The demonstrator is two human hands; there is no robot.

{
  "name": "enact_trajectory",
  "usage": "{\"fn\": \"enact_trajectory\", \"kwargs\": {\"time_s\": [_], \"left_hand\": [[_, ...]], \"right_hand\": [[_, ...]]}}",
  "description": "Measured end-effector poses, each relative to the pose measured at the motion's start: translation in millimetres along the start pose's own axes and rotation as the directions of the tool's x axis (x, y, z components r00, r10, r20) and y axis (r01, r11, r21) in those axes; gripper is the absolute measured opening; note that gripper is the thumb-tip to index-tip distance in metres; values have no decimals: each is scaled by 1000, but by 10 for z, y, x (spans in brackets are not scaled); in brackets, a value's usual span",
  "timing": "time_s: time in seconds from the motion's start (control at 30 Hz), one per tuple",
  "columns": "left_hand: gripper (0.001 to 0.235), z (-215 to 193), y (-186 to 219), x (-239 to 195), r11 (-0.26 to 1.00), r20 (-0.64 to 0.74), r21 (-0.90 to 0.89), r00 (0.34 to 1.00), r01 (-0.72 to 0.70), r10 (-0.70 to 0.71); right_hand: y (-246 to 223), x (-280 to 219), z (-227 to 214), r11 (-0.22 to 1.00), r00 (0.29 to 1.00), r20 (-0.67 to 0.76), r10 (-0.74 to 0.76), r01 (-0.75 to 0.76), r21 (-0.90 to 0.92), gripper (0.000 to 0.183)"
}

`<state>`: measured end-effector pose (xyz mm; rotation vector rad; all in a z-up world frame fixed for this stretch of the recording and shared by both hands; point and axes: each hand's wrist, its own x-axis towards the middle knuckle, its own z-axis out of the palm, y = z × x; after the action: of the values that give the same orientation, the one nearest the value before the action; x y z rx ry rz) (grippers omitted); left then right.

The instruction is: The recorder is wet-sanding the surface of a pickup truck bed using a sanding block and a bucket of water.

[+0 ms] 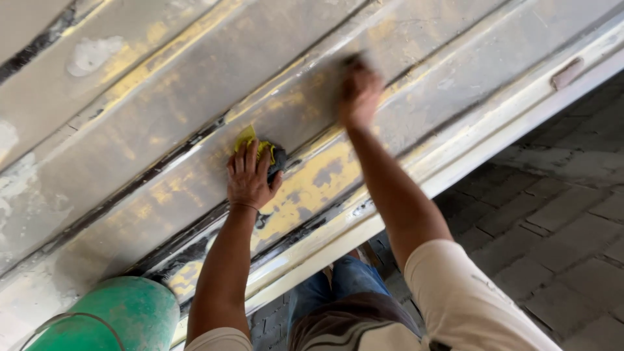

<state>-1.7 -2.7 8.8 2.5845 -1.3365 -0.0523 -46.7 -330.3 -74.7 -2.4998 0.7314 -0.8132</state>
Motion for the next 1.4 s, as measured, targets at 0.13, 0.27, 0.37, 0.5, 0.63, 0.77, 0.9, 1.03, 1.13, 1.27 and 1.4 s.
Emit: {"fn": "enact_trajectory", "kwargs": {"time_s": [0.13,0.27,0.37,0.5,0.63,0.77,0.9,1.03,1.13,1.27,1.4], "left_hand": [[62,6,-18,-11,1000,26,18,1000,9,-10],[61,43,-20,-8,1000,25,31,1000,5,-6],[61,15,-50,-101,999,28,29,999,17,-17],[61,-23,-69,-12,999,13,32,1000,4,-5],[61,3,-40,-9,999,3,37,1000,-7,7],[60,8,-66,4,999,10,49,1000,-6,6],[61,-25,-14,29,999,23,49,1000,12,-13],[63,-6,-51,34,999,8,35,1000,12,-12],[62,14,-29,-23,1000,24,23,1000,18,-18],[62,52,-43,-45,999,37,19,999,30,-30],[63,83,-52,-64,1000,28,-10,999,30,-29]], "right_hand": [[-963,-371,57,921,865,326,-381,324,216,30],[-374,192,-12,974,802,565,-196,95,204,35],[68,316,143,995,990,139,-6,19,-93,34],[-818,-44,55,987,988,0,-157,157,40,26],[-877,126,-61,832,813,232,-534,456,316,21],[-122,615,-215,996,983,170,-76,82,-29,28],[-525,354,138,992,994,-1,-112,112,58,33],[-1046,65,390,937,915,210,-344,323,131,44],[-754,294,170,813,743,343,-575,567,136,50],[-728,366,128,995,987,148,-67,56,77,45],[-1404,-88,87,893,855,285,-434,367,259,45]]}}
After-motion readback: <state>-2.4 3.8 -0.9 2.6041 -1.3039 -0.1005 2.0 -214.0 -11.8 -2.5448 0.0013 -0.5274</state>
